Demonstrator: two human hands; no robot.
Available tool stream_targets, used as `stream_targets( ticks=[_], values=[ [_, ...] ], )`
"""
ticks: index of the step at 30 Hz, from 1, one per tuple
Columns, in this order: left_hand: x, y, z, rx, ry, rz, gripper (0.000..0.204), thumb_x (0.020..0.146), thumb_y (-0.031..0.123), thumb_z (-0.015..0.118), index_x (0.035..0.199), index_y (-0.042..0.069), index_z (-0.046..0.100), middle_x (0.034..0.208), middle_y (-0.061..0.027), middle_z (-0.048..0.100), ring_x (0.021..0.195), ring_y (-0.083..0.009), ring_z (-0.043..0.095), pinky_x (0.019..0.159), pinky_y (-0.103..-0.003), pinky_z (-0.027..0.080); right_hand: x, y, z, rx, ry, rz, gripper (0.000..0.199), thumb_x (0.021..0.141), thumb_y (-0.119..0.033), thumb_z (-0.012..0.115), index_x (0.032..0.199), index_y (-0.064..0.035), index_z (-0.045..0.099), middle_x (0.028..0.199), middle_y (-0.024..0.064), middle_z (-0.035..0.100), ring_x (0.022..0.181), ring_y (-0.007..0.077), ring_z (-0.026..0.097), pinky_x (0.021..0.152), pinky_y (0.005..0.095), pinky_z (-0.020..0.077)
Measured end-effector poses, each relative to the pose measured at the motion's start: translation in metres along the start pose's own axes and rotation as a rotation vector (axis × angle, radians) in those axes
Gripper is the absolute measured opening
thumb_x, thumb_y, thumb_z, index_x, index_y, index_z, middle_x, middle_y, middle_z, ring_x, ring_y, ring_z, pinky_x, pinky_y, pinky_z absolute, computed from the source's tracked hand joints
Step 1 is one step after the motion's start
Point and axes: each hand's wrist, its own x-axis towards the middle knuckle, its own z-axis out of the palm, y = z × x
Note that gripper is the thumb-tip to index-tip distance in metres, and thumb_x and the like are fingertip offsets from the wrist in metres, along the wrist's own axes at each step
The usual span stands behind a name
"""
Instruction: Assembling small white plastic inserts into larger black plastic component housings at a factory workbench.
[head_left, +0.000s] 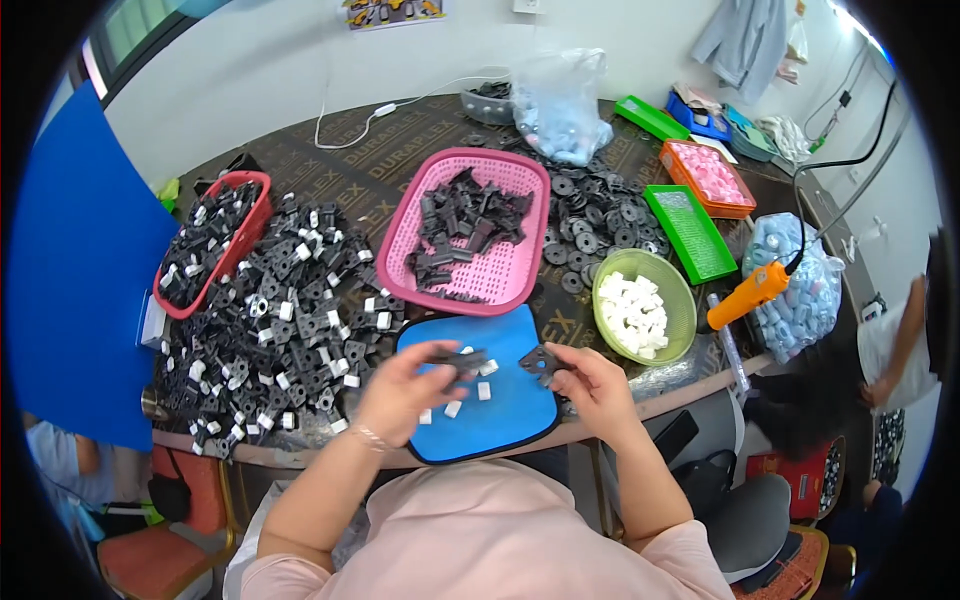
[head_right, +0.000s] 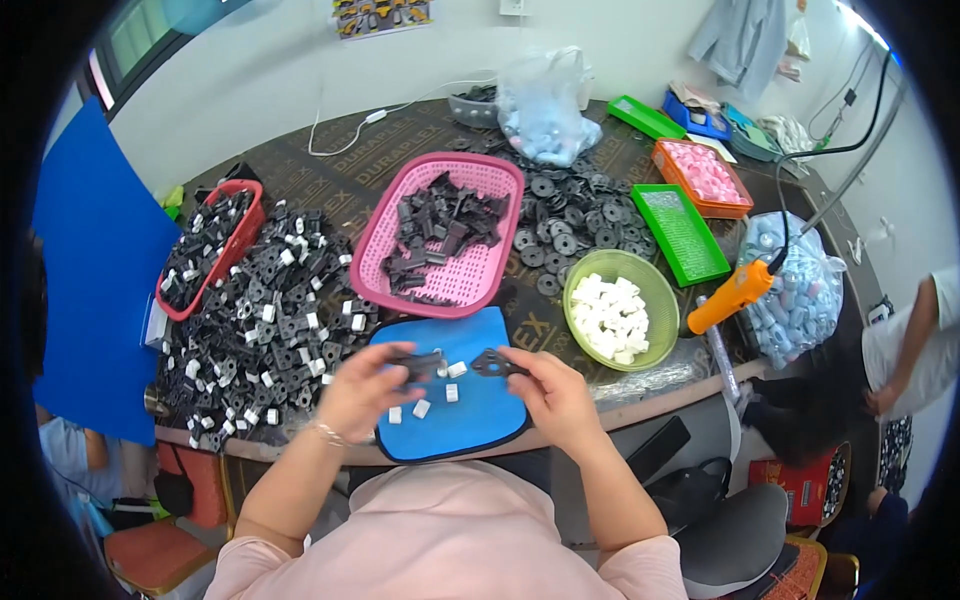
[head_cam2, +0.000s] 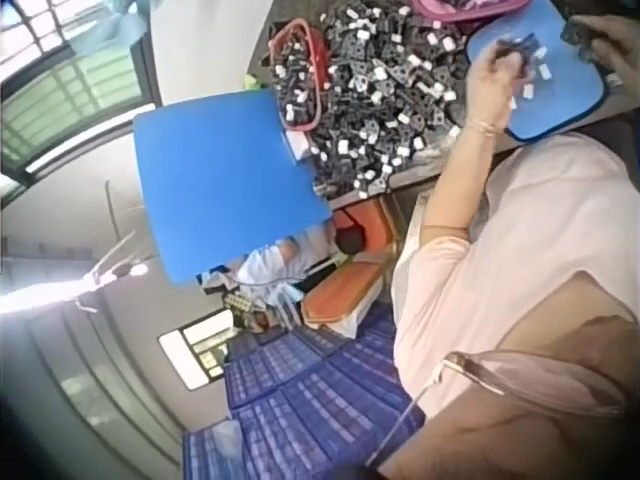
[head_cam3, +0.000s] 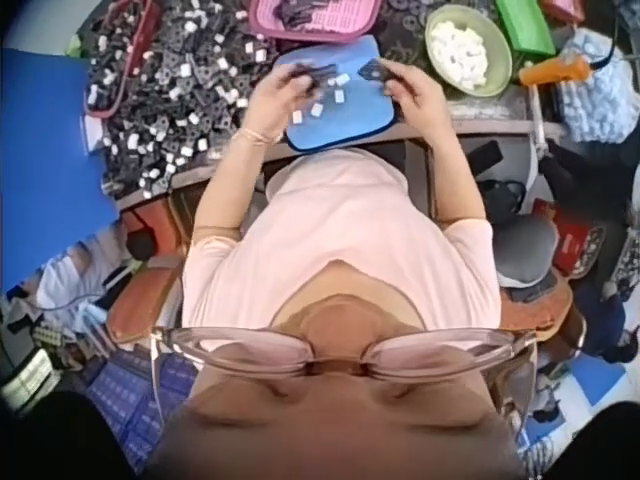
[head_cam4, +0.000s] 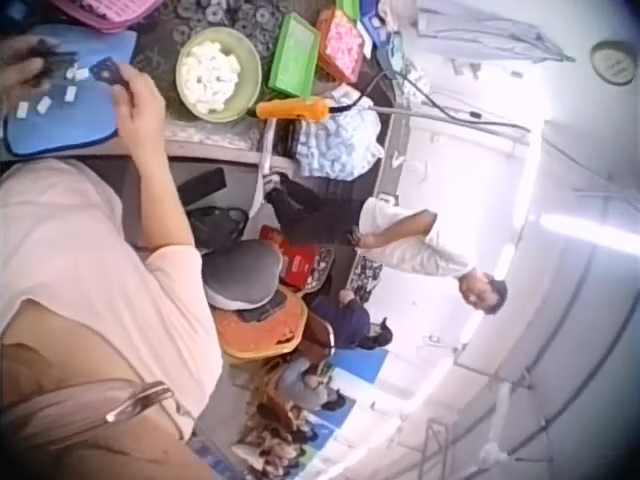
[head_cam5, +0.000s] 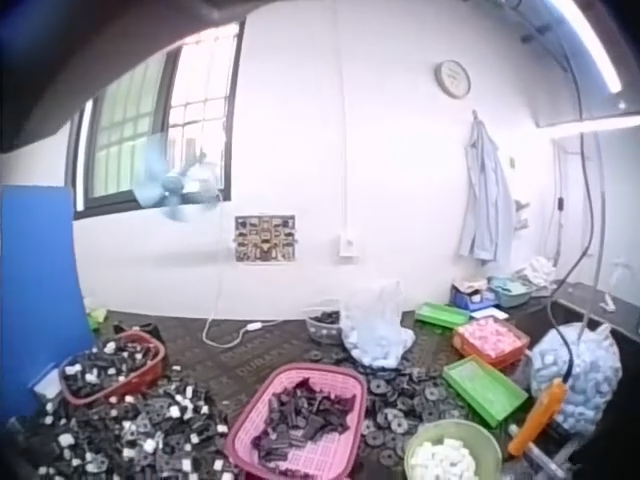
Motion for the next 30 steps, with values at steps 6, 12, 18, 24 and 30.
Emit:
stream_targets(
  ticks=[6, 12, 18, 24, 30],
  values=[
    [0.011, -0.017, 0.016, -0.195, -0.122, -0.184, 0.037, 0.096, 0.031, 0.046, 0.118, 0.002, 0.053, 0.116, -0.0082, 0.056, 0.103, -0.0211, 0.056, 0.090, -0.038, 0.048, 0.014, -0.012, 0.010, 0.280, -0.360, 0.188, 0.019, 0.085, -0.002, 0.061, 0.104, 0.0004, 0.058, 0.081, 0.0049, 0.063, 0.069, 0.0089, 0.061, 0.063, 0.0233, 0.0508],
    [0.008, -0.020, 0.015, -0.158, -0.131, -0.171, 0.041, 0.097, 0.033, 0.043, 0.117, -0.002, 0.053, 0.115, -0.0079, 0.056, 0.101, -0.0215, 0.057, 0.089, -0.036, 0.047, 0.017, -0.006, 0.017, 0.348, -0.328, 0.299, 0.017, 0.085, -0.004, 0.063, 0.101, -0.0001, 0.062, 0.081, 0.0039, 0.064, 0.069, 0.0083, 0.061, 0.063, 0.0224, 0.0508],
    [0.005, -0.018, 0.015, -0.186, -0.098, -0.159, 0.043, 0.097, 0.034, 0.043, 0.118, -0.002, 0.053, 0.113, -0.0093, 0.057, 0.100, -0.0214, 0.057, 0.088, -0.037, 0.047, 0.019, -0.001, 0.021, 0.469, -0.266, 0.345, 0.017, 0.083, -0.002, 0.065, 0.099, 0.0017, 0.060, 0.080, 0.0029, 0.063, 0.067, 0.0074, 0.060, 0.061, 0.0203, 0.0500],
    [0.002, -0.027, 0.016, -0.036, -0.039, -0.140, 0.029, 0.092, 0.012, 0.054, 0.117, -0.001, 0.055, 0.109, -0.0065, 0.060, 0.097, -0.0157, 0.058, 0.084, -0.032, 0.048, 0.017, 0.006, 0.027, 0.352, -0.270, 0.281, 0.019, 0.081, 0.001, 0.066, 0.099, 0.0012, 0.058, 0.078, 0.0005, 0.061, 0.068, 0.0047, 0.058, 0.059, 0.0173, 0.0474],
    [0.002, -0.038, 0.009, 0.060, -0.061, 0.071, 0.032, 0.084, -0.006, 0.057, 0.116, 0.000, 0.057, 0.106, -0.0042, 0.060, 0.092, -0.0104, 0.057, 0.084, -0.024, 0.047, 0.015, 0.014, 0.043, 0.386, -0.180, 0.098, 0.019, 0.082, 0.000, 0.066, 0.099, 0.0010, 0.057, 0.082, 0.0002, 0.061, 0.069, 0.0036, 0.057, 0.060, 0.0170, 0.0456]
  ],
)
